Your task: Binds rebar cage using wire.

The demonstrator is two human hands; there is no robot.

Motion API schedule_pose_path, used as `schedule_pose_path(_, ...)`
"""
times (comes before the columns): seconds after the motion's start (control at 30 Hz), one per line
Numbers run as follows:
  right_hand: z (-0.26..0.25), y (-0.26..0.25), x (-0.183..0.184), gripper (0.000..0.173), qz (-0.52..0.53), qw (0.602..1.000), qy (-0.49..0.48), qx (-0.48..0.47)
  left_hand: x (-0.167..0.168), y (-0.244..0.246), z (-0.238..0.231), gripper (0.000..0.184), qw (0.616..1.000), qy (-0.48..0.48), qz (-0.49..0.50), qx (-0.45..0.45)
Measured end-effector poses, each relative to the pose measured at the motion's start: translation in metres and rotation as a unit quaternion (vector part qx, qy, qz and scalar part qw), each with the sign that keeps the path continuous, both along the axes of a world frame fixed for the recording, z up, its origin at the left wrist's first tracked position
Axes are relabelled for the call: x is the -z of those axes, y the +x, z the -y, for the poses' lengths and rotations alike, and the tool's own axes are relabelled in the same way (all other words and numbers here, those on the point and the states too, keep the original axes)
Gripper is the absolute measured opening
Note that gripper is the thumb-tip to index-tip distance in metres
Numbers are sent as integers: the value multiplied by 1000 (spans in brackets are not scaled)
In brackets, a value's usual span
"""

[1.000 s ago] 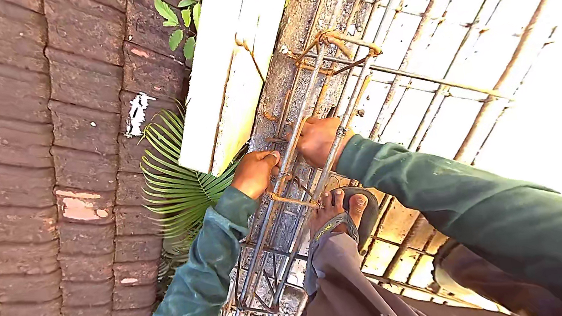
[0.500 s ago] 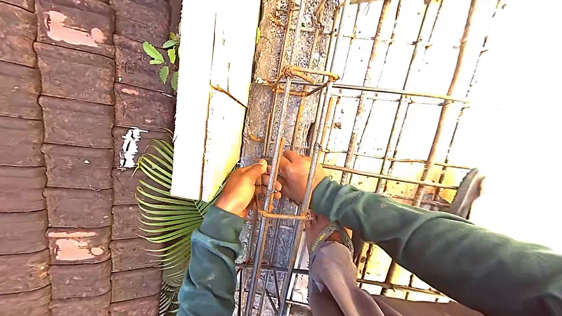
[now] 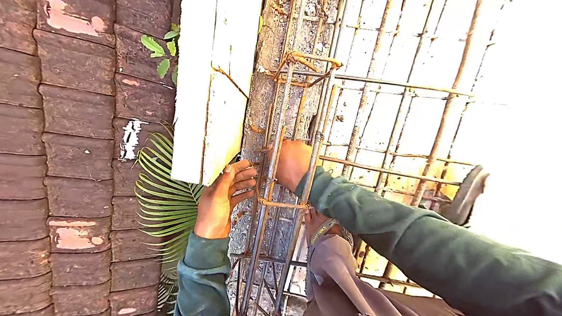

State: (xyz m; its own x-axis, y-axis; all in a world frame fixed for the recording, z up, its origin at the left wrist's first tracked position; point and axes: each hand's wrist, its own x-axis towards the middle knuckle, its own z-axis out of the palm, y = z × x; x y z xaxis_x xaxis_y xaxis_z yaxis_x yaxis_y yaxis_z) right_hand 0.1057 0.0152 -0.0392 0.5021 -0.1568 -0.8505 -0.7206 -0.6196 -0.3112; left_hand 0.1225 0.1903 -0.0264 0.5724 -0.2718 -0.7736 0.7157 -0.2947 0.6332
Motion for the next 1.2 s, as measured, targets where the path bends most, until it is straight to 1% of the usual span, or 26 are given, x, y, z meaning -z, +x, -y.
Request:
schedule_pose_path(0.03, 3, -6, 5, 43, 24, 997, 25, 64, 1, -2, -1, 48, 1000, -2, 0, -5)
schedule_pose_path(0.1, 10, -16, 23, 45, 59, 983, 79, 153, 7, -4, 0, 47, 1000, -3, -6, -22)
schedule_pose_path(0.17, 21, -22, 36, 47, 74, 974, 124, 173, 14, -6, 5, 45, 999, -2, -13, -48)
schedule_pose_path(0.23, 32, -29, 40, 48, 103, 980, 133, 103, 18, -9, 6, 43, 998, -5, -12, -65)
schedule_pose_path(0.3, 47, -39, 35, 43, 144, 985, 75, -53, 20, -11, 4, 41, 997, -9, -6, -72)
schedule_pose_path(0.33, 52, -47, 33, 38, 180, 974, 30, -137, 21, -12, 2, 41, 997, -7, -4, -75)
schedule_pose_path(0.37, 56, -58, 33, 30, 241, 948, -9, -206, 22, -14, 1, 41, 997, -1, -2, -82)
schedule_pose_path(0.4, 59, -68, 36, 18, 329, 906, -37, -263, 23, -15, -1, 41, 996, 7, 0, -91)
schedule_pose_path(0.43, 61, -75, 37, 16, 399, 862, -45, -310, 26, -16, -2, 41, 994, 13, 1, -105)
schedule_pose_path(0.47, 62, -78, 40, 25, 450, 819, -53, -351, 28, -17, -3, 40, 992, 17, 1, -121)
schedule_pose_path(0.5, 61, -77, 41, 33, 479, 788, -58, -383, 30, -18, -3, 40, 991, 20, -2, -135)
schedule_pose_path(0.53, 62, -72, 47, 35, 509, 754, -65, -410, 31, -18, -4, 39, 989, 22, -5, -146)
schedule_pose_path(0.57, 62, -66, 52, 33, 525, 737, -65, -421, 31, -19, -4, 39, 988, 23, -7, -153)
schedule_pose_path(0.67, 58, -50, 59, 28, 540, 753, -34, -375, 26, -19, -7, 39, 987, 23, -3, -161)
schedule_pose_path(0.7, 57, -47, 61, 31, 544, 760, -27, -354, 25, -20, -9, 39, 987, 23, 1, -159)
schedule_pose_path(0.77, 55, -42, 61, 34, 539, 765, -36, -351, 23, -21, -15, 39, 988, 34, 4, -150)
schedule_pose_path(0.8, 54, -39, 55, 33, 506, 781, -40, -365, 23, -23, -19, 39, 989, 40, 4, -145)
schedule_pose_path(0.87, 55, -27, 26, 36, 341, 836, -36, -428, 27, -23, -21, 39, 987, 48, 2, -153)
schedule_pose_path(0.9, 55, -23, 22, 35, 316, 837, -37, -446, 30, -22, -21, 38, 985, 48, 2, -166)
schedule_pose_path(0.93, 54, -24, 28, 29, 355, 819, -45, -449, 32, -22, -21, 38, 984, 47, 1, -174)
schedule_pose_path(0.97, 52, -23, 30, 26, 356, 816, -49, -453, 32, -22, -21, 38, 983, 48, -1, -177)
schedule_pose_path(1.03, 41, -16, 24, 26, 285, 844, -60, -450, 30, -22, -21, 37, 983, 49, -4, -179)
schedule_pose_path(1.07, 35, -13, 24, 27, 248, 868, -65, -425, 29, -22, -21, 37, 982, 49, -3, -182)
schedule_pose_path(1.1, 31, -12, 27, 29, 226, 898, -66, -371, 27, -23, -21, 36, 981, 49, -1, -186)
schedule_pose_path(1.17, 25, -13, 29, 39, 193, 951, -52, -235, 20, -24, -24, 36, 981, 51, 11, -186)
schedule_pose_path(1.2, 24, -16, 30, 42, 203, 963, -40, -176, 16, -25, -25, 36, 981, 53, 21, -185)
